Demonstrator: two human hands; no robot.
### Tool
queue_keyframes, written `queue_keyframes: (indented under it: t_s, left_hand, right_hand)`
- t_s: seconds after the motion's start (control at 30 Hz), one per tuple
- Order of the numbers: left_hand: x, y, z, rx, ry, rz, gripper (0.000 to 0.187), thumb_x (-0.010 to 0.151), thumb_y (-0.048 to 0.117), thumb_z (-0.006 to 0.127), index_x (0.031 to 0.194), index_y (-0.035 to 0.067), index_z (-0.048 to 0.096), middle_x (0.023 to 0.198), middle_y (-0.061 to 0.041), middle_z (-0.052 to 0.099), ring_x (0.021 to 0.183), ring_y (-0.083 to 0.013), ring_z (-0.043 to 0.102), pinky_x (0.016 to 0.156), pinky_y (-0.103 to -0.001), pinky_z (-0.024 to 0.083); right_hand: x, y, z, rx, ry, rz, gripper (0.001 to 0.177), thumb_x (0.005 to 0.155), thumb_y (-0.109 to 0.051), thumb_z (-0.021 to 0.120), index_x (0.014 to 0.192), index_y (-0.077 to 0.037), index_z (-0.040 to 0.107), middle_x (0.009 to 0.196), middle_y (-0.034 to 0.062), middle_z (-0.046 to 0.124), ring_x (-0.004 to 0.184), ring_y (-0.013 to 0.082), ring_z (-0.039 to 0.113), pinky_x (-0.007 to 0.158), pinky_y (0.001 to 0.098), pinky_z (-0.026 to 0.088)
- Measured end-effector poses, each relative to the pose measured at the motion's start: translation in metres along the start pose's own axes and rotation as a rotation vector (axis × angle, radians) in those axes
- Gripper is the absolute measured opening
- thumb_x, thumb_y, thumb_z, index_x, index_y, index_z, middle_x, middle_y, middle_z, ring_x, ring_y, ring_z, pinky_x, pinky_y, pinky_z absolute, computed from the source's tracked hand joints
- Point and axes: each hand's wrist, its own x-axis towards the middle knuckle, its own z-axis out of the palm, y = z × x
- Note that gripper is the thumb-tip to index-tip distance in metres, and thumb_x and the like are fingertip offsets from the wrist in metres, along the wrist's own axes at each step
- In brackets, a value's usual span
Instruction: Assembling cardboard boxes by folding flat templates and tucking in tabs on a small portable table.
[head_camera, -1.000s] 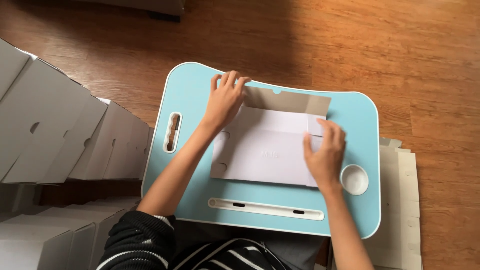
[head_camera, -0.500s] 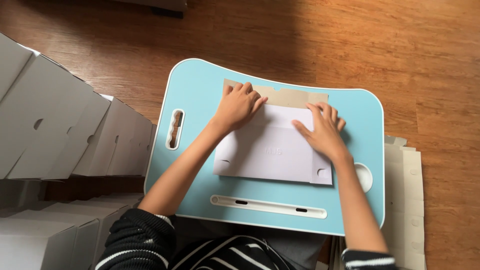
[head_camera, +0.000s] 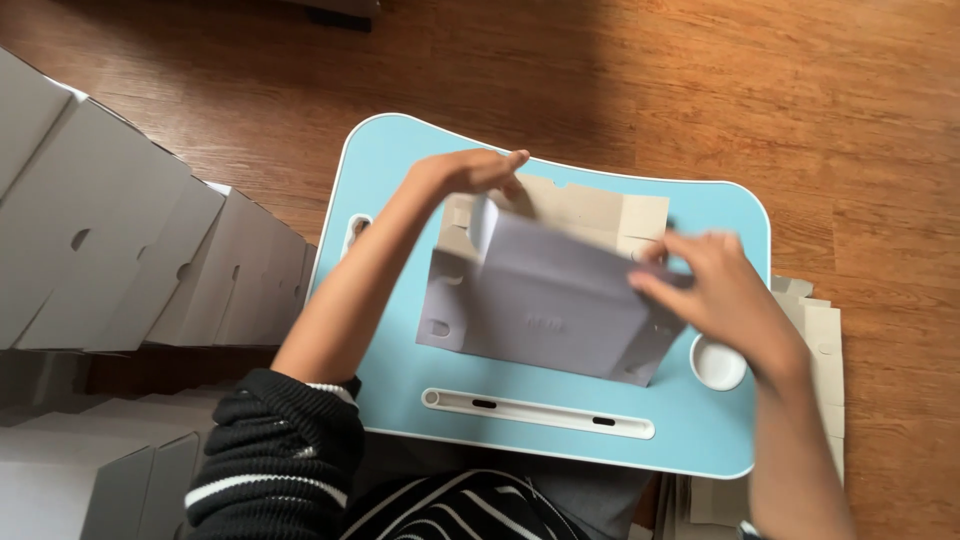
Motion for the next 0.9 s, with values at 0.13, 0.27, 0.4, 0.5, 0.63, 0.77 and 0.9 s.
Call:
queue_keyframes:
  t_s: [0.13, 0.27, 0.4, 0.5, 0.63, 0.77, 0.9]
  left_hand:
    - [-0.036, 0.009, -0.011, -0.019, -0.110, 0.016, 0.071, 0.094, 0.057, 0.020, 0.139, 0.026, 0.065, 0.147, 0.017, 0.061, 0.144, -0.0113, 0.045, 0.122, -0.037, 0.023]
    - [-0.014, -0.010, 0.013, 0.169, 0.043, 0.094, 0.063, 0.088, 0.047, 0.049, 0.150, 0.034, 0.052, 0.146, 0.014, 0.051, 0.142, -0.0156, 0.037, 0.117, -0.039, 0.030]
    - [0.043, -0.043, 0.054, 0.368, 0.334, 0.315, 0.061, 0.089, 0.055, 0.061, 0.144, 0.028, 0.056, 0.124, -0.007, 0.054, 0.117, -0.0302, 0.042, 0.102, -0.047, 0.031]
    - [0.071, -0.055, 0.095, 0.693, 0.751, 0.393, 0.057, 0.089, 0.060, 0.062, 0.128, 0.018, 0.066, 0.109, -0.009, 0.054, 0.098, -0.0327, 0.054, 0.081, -0.049, 0.038]
    - [0.078, -0.014, 0.137, 0.872, 0.923, 0.373, 0.068, 0.076, 0.065, 0.074, 0.126, 0.020, 0.067, 0.135, -0.012, 0.054, 0.121, -0.0297, 0.051, 0.101, -0.050, 0.040]
    - [0.057, 0.034, 0.189, 0.752, 0.712, 0.488, 0.088, 0.073, 0.058, 0.085, 0.142, 0.010, 0.058, 0.151, -0.022, 0.046, 0.144, -0.0397, 0.039, 0.112, -0.059, 0.037]
    - [0.025, 0.042, 0.241, 0.655, 0.576, 0.478, 0.106, 0.081, 0.076, 0.064, 0.158, 0.008, 0.036, 0.164, -0.026, 0.026, 0.155, -0.0462, 0.019, 0.120, -0.065, 0.022]
  right_hand:
    - [-0.075, -0.007, -0.001, -0.040, -0.048, -0.047, 0.010, 0.085, -0.026, 0.076, 0.094, -0.023, 0.074, 0.096, -0.0075, 0.079, 0.094, 0.0150, 0.068, 0.082, 0.0309, 0.052]
    - [-0.123, -0.030, 0.011, 0.175, -0.364, -0.130, 0.028, 0.083, -0.024, 0.080, 0.111, -0.026, 0.079, 0.110, -0.0063, 0.080, 0.102, 0.0124, 0.075, 0.093, 0.0300, 0.055]
    - [-0.157, -0.003, 0.062, 0.209, -0.960, -0.261, 0.053, 0.105, -0.043, 0.045, 0.155, -0.024, 0.043, 0.159, 0.0025, 0.047, 0.145, 0.0181, 0.045, 0.117, 0.0495, 0.017]
    - [-0.128, -0.060, 0.004, 0.614, -0.716, 0.867, 0.065, 0.071, 0.004, 0.095, 0.128, -0.024, 0.086, 0.144, -0.0127, 0.073, 0.135, 0.0055, 0.076, 0.118, 0.0260, 0.056]
    - [-0.069, 0.057, 0.047, 0.281, -0.103, 0.432, 0.023, 0.086, -0.016, 0.070, 0.068, -0.011, 0.057, 0.113, -0.0139, 0.085, 0.102, 0.0064, 0.078, 0.089, 0.0243, 0.050]
    - [0.014, 0.158, 0.093, 0.161, 0.253, 0.489, 0.047, 0.095, -0.047, 0.076, 0.133, -0.022, 0.062, 0.107, 0.0047, 0.074, 0.094, 0.0234, 0.073, 0.078, 0.0392, 0.058]
    - [0.064, 0.185, 0.114, 0.207, 0.296, 0.526, 0.042, 0.091, -0.037, 0.078, 0.125, -0.014, 0.068, 0.094, 0.0051, 0.076, 0.091, 0.0242, 0.074, 0.076, 0.0411, 0.059]
